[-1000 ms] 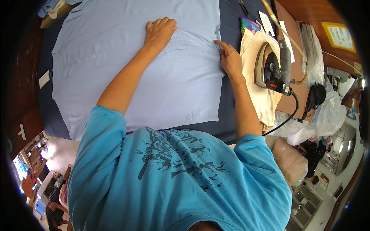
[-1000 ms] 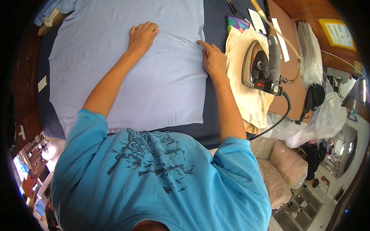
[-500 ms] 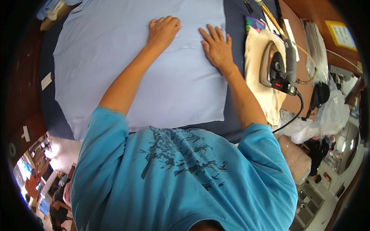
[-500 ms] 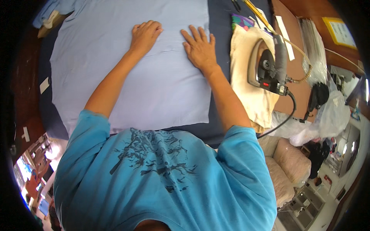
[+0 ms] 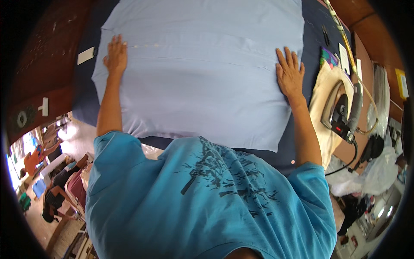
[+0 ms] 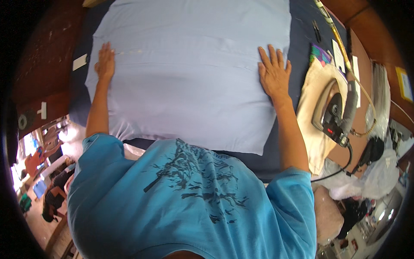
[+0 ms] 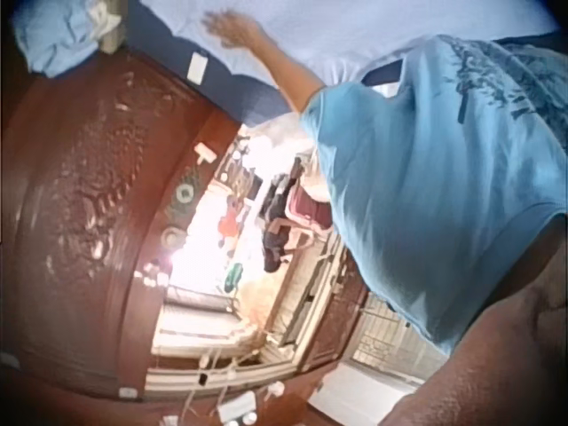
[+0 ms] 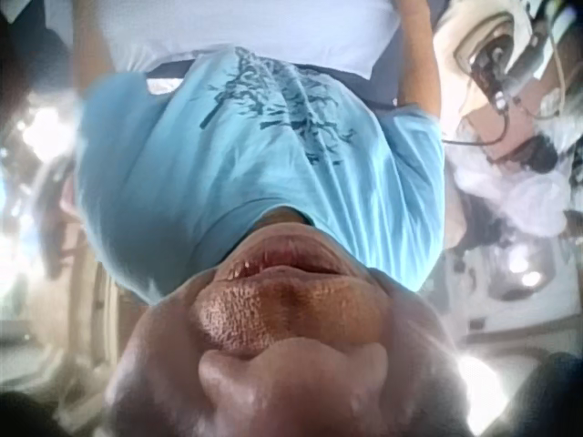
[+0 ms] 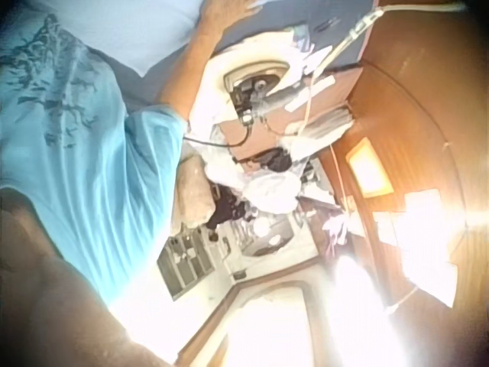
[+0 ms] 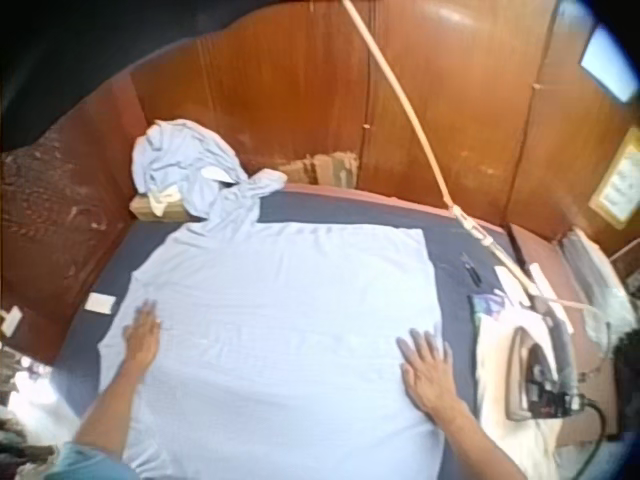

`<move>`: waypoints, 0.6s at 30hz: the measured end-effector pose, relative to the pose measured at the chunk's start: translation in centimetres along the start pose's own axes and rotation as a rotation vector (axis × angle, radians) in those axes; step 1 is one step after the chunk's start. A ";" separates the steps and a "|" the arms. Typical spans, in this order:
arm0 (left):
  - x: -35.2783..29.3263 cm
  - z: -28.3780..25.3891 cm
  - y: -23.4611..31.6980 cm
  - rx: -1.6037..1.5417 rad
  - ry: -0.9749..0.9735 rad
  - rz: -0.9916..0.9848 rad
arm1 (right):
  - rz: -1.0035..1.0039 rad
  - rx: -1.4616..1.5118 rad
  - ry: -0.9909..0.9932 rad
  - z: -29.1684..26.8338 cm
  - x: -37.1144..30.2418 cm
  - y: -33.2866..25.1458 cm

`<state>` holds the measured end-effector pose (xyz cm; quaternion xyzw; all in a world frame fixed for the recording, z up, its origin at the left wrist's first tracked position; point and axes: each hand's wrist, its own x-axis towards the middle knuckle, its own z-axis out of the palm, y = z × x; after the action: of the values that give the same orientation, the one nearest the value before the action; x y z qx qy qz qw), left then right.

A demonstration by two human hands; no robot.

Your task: The person irons a blue shirt on a padded surface using a heavy-duty steam iron. They press the iron against the fabric while moving it, reposition the shirt multiple times to iron different areas, and use their free hand to flatten the material.

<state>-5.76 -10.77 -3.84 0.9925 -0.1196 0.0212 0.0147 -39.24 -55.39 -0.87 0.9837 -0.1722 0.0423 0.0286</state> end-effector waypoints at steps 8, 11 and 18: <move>1.1 -0.4 -0.2 0.030 -0.070 -0.077 | 0.011 0.000 -0.009 0.2 -0.2 1.1; 0.8 -0.6 -0.1 0.036 -0.098 -0.093 | -0.007 0.026 0.000 0.0 -0.4 1.1; -1.8 -3.4 9.7 -0.134 0.325 0.091 | 0.040 0.019 -0.021 0.1 -0.2 1.0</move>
<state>-9.92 -19.65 -0.26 0.9663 -0.1613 0.1741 0.0992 -39.80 -56.28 -0.91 0.9807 -0.1917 0.0341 0.0168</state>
